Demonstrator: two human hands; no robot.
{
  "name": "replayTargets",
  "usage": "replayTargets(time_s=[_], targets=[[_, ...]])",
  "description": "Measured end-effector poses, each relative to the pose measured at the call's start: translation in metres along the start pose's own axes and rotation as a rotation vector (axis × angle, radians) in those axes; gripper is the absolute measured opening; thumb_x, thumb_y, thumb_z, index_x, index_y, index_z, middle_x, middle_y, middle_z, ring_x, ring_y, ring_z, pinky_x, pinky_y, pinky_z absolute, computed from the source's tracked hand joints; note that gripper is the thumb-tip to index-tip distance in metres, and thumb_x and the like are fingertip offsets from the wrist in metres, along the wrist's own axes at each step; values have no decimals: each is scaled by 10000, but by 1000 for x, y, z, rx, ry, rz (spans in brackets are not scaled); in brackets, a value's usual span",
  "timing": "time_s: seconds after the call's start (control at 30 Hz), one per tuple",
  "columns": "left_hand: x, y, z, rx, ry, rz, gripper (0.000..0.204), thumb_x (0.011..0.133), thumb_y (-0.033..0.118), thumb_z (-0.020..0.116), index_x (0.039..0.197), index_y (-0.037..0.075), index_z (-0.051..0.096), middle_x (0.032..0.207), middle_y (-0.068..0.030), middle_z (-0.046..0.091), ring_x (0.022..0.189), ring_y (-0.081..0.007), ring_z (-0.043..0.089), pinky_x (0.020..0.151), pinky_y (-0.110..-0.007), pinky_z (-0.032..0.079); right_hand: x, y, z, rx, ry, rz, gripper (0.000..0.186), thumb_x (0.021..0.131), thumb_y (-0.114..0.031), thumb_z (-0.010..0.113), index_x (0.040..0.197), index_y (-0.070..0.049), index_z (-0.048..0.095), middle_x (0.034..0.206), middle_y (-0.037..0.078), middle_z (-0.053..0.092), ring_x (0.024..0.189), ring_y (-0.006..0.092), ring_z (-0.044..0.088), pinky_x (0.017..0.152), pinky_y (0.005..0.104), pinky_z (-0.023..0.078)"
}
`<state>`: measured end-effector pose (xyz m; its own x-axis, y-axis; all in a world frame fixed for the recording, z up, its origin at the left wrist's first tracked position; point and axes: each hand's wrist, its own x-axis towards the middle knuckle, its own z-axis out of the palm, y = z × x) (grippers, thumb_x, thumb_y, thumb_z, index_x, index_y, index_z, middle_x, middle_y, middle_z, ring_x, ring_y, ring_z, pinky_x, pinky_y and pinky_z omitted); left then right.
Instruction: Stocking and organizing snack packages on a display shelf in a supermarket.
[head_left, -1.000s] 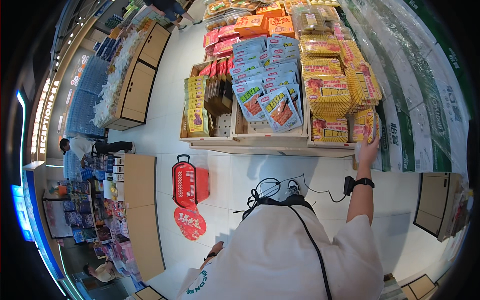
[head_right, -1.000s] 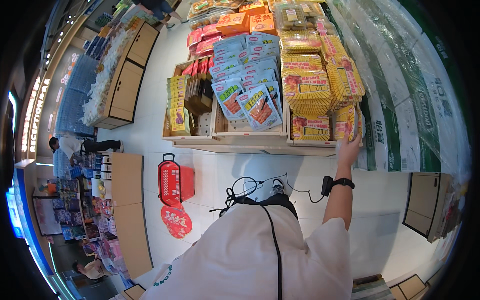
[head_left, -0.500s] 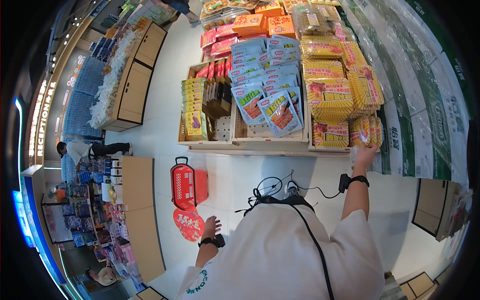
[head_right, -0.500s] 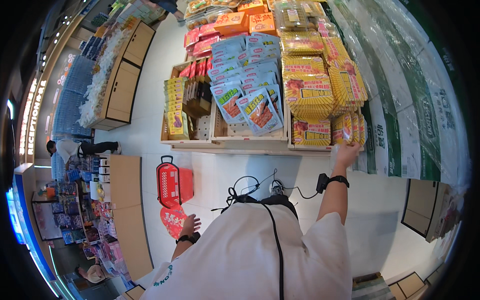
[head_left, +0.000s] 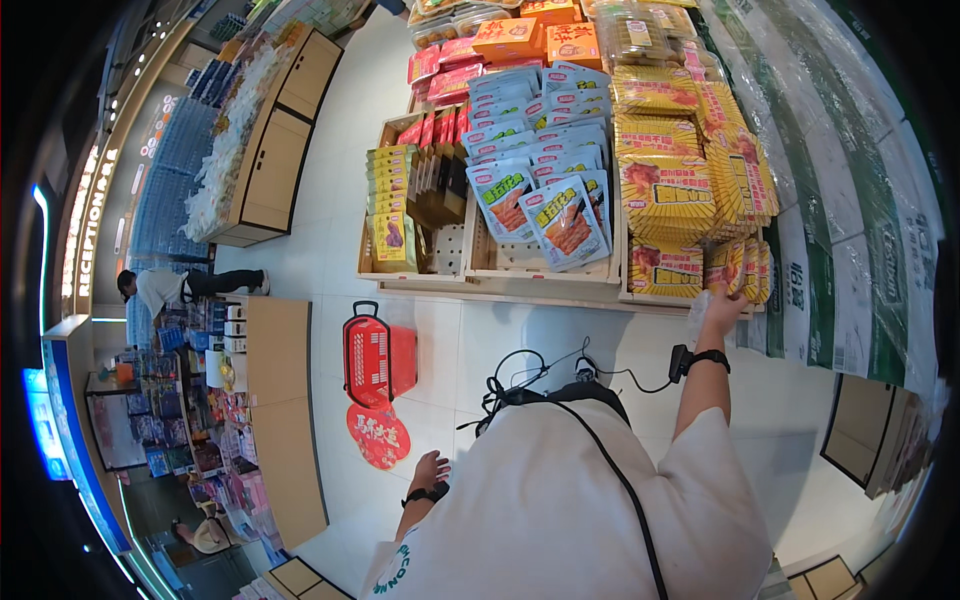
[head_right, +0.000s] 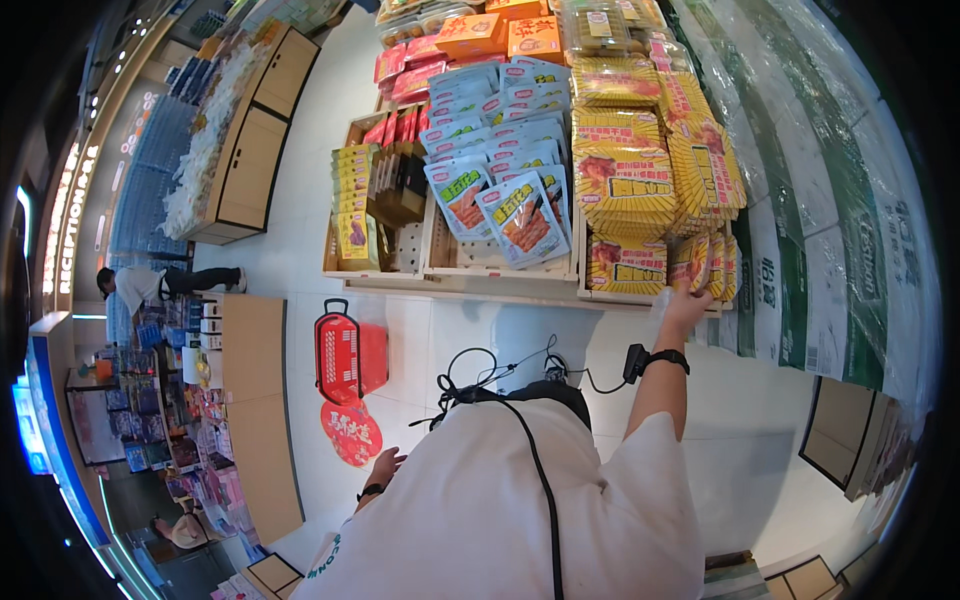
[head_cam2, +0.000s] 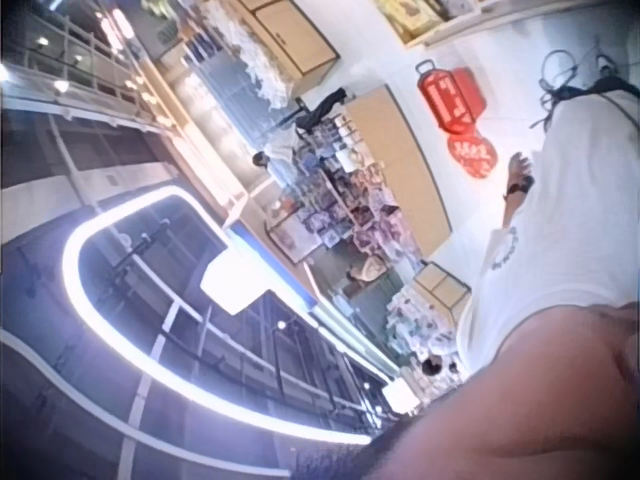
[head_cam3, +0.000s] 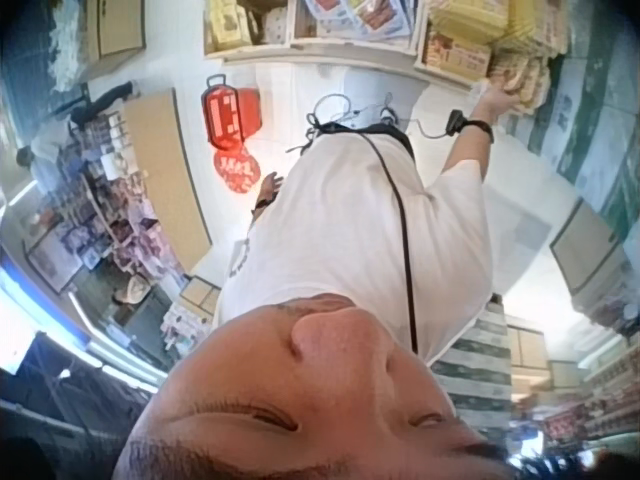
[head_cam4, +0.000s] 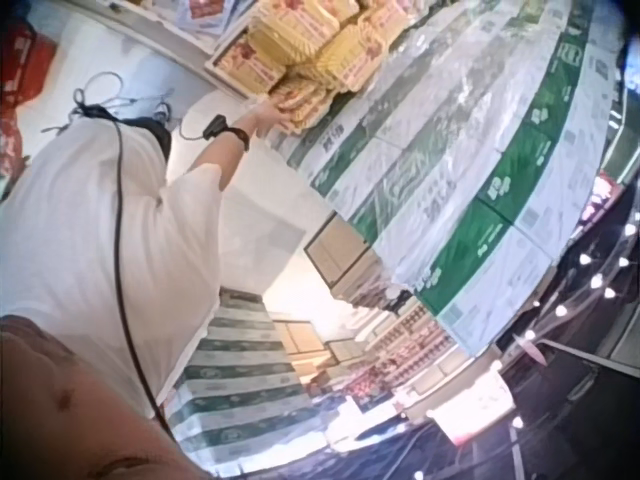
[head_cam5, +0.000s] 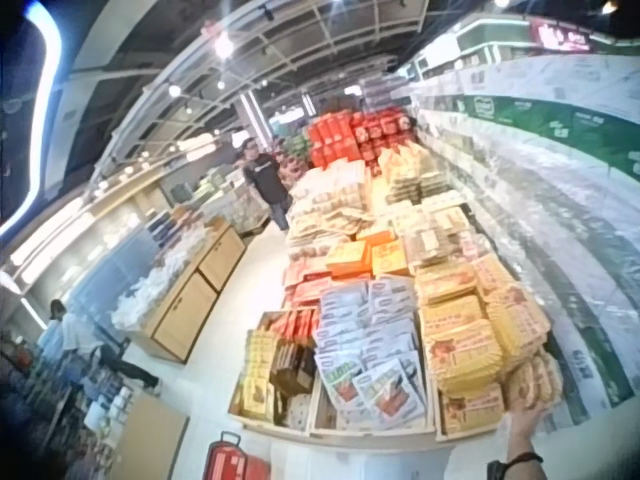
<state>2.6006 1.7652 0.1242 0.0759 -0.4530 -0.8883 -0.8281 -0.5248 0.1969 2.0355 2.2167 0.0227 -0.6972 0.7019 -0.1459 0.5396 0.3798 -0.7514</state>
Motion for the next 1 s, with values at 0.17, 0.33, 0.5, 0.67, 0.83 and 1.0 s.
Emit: replayTargets(time_s=[0.17, 0.33, 0.5, 0.67, 0.83, 1.0], targets=[[35, -68, -18, 26, -144, -98, 469, 951, 337, 401, 1382, 154, 410, 1124, -72, 635, 845, -169, 595, 671, -311, 473, -19, -51, -30, -236, -114, -223, 439, 819, -474, 627, 938, -56, 560, 986, 136, 635, 918, 362, 608, 773, 428, 474], [63, -93, -23, -69, -59, -39, 447, 945, 344, 416, 1348, 151, 434, 1112, -62, 639, 835, -172, 601, 699, -316, 476, -1, -53, -27, -263, -88, -148, 418, 789, -444, 657, 971, -85, 545, 976, 111, 647, 914, 351, 615, 765, 433, 485], [-3, 14, -2, -212, 110, 180, 419, 926, 359, 468, 1272, 124, 475, 1063, -66, 636, 849, -181, 608, 717, -333, 488, -1, -62, -58, 80, 63, -177, 510, 802, -323, 683, 1169, -22, 497, 1036, 121, 641, 941, 316, 618, 838, 397, 468], [-53, 139, 18, -133, 103, 585, 380, 923, 302, 514, 1224, 72, 539, 1022, -84, 655, 866, -168, 617, 719, -297, 492, -7, -48, -74, 736, -343, 33, 496, 818, -209, 680, 1236, 7, 523, 1173, 110, 587, 1023, 206, 580, 891, 313, 452], [-152, 247, 99, 157, -279, 1017, 334, 933, 214, 550, 1225, 51, 562, 1039, -61, 651, 910, -137, 601, 781, -264, 469, -92, -61, -97, 878, -487, -53, 411, 841, -152, 651, 1189, 38, 542, 1076, 87, 625, 902, 143, 589, 782, 250, 460], [-199, 275, 178, 478, -550, 1234, 430, 901, 263, 626, 1260, 46, 533, 1156, -87, 614, 1016, -168, 581, 889, -304, 456, -127, -72, -134, 844, -921, 106, 308, 841, -110, 631, 1125, -9, 568, 1032, 61, 618, 865, 134, 608, 770, 267, 490]])
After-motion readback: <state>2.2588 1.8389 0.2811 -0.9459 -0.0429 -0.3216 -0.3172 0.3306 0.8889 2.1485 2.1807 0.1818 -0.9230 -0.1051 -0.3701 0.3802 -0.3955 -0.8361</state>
